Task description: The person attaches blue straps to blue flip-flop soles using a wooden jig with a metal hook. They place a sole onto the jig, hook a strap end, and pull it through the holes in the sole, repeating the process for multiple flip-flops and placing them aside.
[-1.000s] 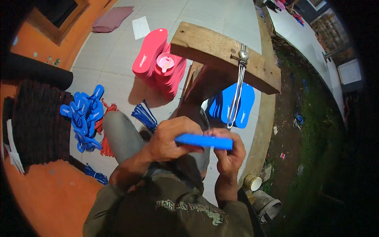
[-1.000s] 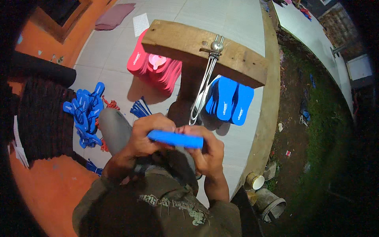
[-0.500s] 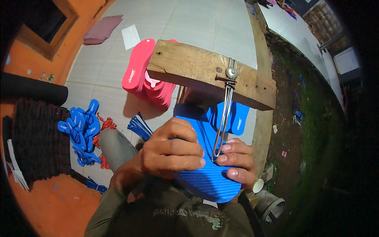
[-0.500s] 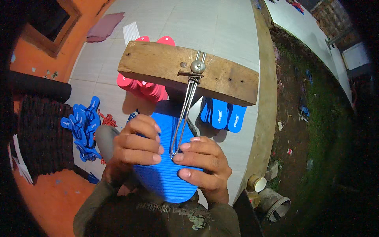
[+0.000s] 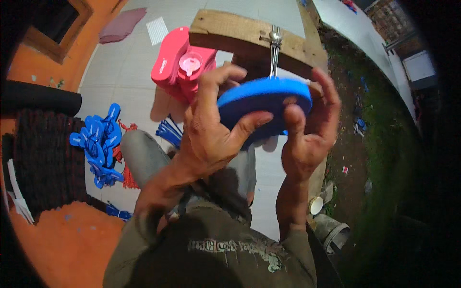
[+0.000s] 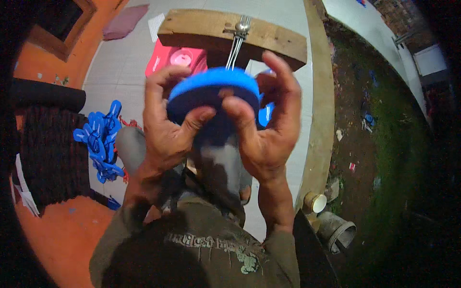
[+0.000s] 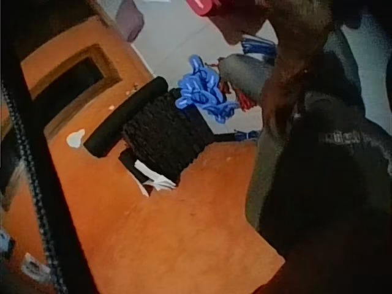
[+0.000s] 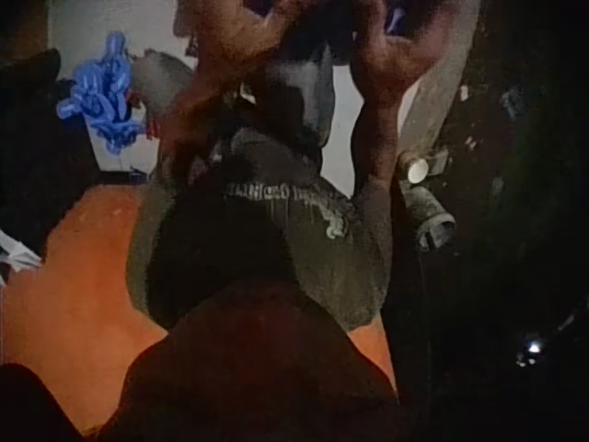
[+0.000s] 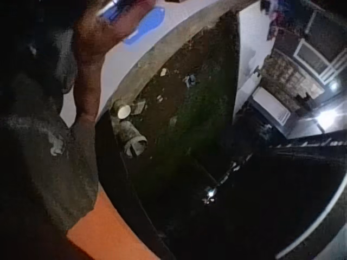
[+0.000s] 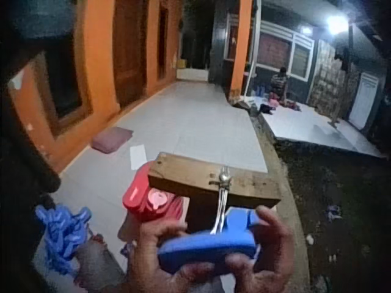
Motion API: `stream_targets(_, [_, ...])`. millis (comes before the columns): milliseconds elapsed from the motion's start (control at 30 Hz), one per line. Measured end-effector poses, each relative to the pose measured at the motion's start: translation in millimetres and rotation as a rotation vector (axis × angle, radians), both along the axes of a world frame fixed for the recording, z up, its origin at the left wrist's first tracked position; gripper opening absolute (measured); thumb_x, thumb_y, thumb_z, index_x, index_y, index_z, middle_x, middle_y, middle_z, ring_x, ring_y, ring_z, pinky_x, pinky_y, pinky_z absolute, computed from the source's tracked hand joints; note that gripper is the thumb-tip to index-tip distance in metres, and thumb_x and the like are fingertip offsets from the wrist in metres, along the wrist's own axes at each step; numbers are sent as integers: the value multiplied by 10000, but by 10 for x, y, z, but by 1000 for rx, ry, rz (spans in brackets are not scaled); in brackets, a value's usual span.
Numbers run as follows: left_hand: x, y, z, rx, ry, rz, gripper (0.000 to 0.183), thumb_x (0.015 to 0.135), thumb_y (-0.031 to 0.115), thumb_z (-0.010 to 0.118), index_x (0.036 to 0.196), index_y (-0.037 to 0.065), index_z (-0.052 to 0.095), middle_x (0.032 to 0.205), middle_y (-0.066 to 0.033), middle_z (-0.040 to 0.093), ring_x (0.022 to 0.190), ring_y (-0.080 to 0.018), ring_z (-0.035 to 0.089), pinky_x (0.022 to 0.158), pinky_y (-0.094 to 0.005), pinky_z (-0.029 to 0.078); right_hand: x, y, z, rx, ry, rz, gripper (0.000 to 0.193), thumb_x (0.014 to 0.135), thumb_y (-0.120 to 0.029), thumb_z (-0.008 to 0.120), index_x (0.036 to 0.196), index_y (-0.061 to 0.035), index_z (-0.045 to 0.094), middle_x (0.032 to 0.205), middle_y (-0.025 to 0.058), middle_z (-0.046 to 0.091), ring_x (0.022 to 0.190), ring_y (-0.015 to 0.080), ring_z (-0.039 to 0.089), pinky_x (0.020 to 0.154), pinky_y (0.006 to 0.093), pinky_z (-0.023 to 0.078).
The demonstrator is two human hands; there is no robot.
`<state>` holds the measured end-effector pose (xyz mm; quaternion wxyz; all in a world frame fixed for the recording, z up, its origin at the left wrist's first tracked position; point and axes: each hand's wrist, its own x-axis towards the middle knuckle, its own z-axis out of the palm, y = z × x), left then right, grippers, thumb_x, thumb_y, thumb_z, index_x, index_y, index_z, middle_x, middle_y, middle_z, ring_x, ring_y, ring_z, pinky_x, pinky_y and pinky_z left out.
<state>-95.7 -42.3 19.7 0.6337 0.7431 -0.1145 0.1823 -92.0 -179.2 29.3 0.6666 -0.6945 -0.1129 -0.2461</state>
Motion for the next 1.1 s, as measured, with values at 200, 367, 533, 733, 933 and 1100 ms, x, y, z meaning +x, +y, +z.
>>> stream_targets(200, [146, 15, -63, 217, -423, 64, 399, 677, 342, 707, 863, 30, 541, 809, -111, 517, 750, -277, 490, 726, -363, 382, 45, -166, -64, -296, -264, -78, 429, 630, -264, 767, 913, 2, 585, 866, 78, 445, 803, 179, 457, 705, 268, 381])
stream_targets(367, [194, 33, 98, 305, -366, 198, 362, 690, 308, 705, 872, 38, 546, 881, -106, 510, 776, -253, 489, 734, -357, 380, 110, -125, 137, -353, -136, -74, 351, 596, -166, 769, 857, -6, 596, 865, 68, 422, 779, 183, 446, 678, 267, 380])
stream_targets(533, [131, -8, -32, -110, -307, -219, 270, 678, 54, 704, 906, 44, 560, 935, -99, 585, 839, -202, 557, 735, -293, 435, 96, -300, -11, -317, -160, 181, 293, 603, -84, 734, 854, -17, 597, 874, 77, 496, 799, 195, 509, 685, 280, 415])
stream_targets(733, [159, 36, -21, -145, -259, -232, 305, 668, 78, 721, 916, 14, 557, 833, -94, 604, 784, -201, 584, 698, -290, 447, 199, -353, 117, -487, -207, 273, 271, 604, -97, 726, 839, -30, 609, 786, 103, 548, 713, 228, 546, 641, 288, 431])
stream_targets(933, [796, -149, -4, 297, -404, 288, 400, 657, 262, 727, 949, 63, 540, 865, -132, 471, 817, -301, 462, 721, -388, 374, 552, -154, -34, -329, -64, -227, 343, 605, -153, 770, 884, -64, 591, 751, 69, 546, 679, 204, 509, 580, 297, 406])
stream_targets(1100, [914, -119, -91, 385, -574, 605, 724, 525, 458, 774, 1070, 125, 434, 983, -126, 390, 952, -291, 365, 803, -406, 276, 607, -124, -70, -495, -294, -609, 534, 581, -206, 810, 1015, -80, 524, 860, 48, 429, 792, 180, 418, 667, 276, 352])
